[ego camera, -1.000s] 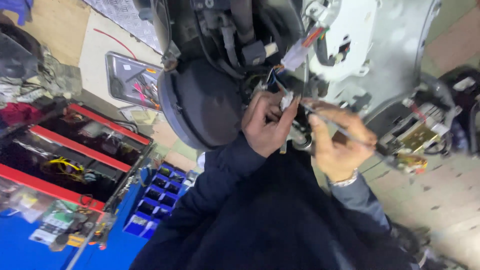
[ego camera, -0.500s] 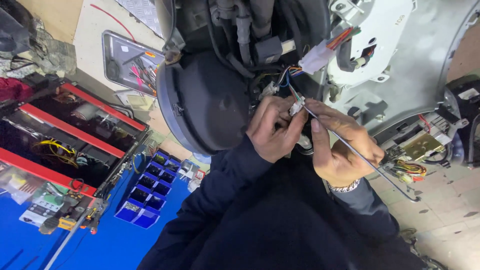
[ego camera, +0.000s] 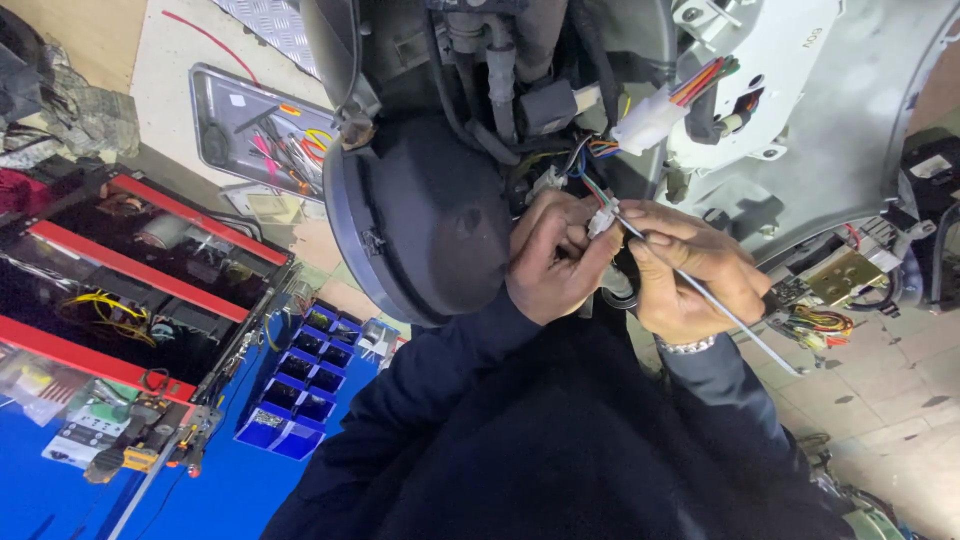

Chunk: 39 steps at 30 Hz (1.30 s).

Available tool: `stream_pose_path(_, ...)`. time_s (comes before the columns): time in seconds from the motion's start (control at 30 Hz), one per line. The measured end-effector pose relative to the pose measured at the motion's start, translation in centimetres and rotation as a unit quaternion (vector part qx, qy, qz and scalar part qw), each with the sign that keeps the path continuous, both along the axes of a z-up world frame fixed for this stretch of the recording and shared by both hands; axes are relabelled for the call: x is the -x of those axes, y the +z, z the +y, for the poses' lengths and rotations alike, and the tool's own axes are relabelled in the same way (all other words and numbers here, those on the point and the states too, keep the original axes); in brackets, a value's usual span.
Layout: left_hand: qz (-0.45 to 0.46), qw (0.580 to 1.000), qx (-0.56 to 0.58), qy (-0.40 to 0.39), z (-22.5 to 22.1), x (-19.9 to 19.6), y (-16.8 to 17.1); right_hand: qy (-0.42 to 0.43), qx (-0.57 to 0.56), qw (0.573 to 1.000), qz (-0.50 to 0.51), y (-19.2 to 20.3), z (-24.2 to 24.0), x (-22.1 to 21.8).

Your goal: Disconnecting electrical wiring harnesses and connectors from the front of a motorcycle using a screwdriver to release tabs.

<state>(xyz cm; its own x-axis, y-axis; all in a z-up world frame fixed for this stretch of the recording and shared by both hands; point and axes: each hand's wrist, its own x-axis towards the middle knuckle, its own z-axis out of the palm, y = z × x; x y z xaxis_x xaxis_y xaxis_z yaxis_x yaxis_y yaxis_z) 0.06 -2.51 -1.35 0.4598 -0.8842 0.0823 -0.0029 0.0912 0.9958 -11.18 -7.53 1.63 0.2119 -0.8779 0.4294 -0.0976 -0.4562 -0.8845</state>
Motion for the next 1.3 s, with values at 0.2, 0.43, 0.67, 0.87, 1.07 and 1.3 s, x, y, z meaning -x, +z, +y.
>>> stream_pose_path(0.2,-0.03,0.999,-0.021,0.014,0.6,0.3,-0.9,-0.028,0.042,0.999,0.002,-1.8,1.3,0.3)
stream_pose_path(0.43,0.032,0.999,-0.023,-0.022,0.6,0.1,-0.3,-0.038,-0.063,0.996,-0.048,-1.5,2.2,0.8)
stream_pose_path(0.67,0.044,0.999,-0.019,-0.006,1.2,0.1,-0.5,0.017,-0.115,0.992,-0.038,1.0,1.3,0.7)
stream_pose_path(0.87,-0.062,0.996,-0.047,-0.052,0.4,-0.7,1.7,-0.006,-0.202,0.979,0.022,2.5,1.7,0.9)
stream_pose_path(1.07,-0.068,0.996,-0.058,-0.025,0.3,-0.7,2.0,0.018,-0.226,0.971,0.074,3.9,0.6,0.7)
stream_pose_path(1.3,-0.089,0.994,-0.043,-0.041,-0.3,-1.3,2.5,0.021,-0.139,0.984,0.108,4.2,0.2,0.0)
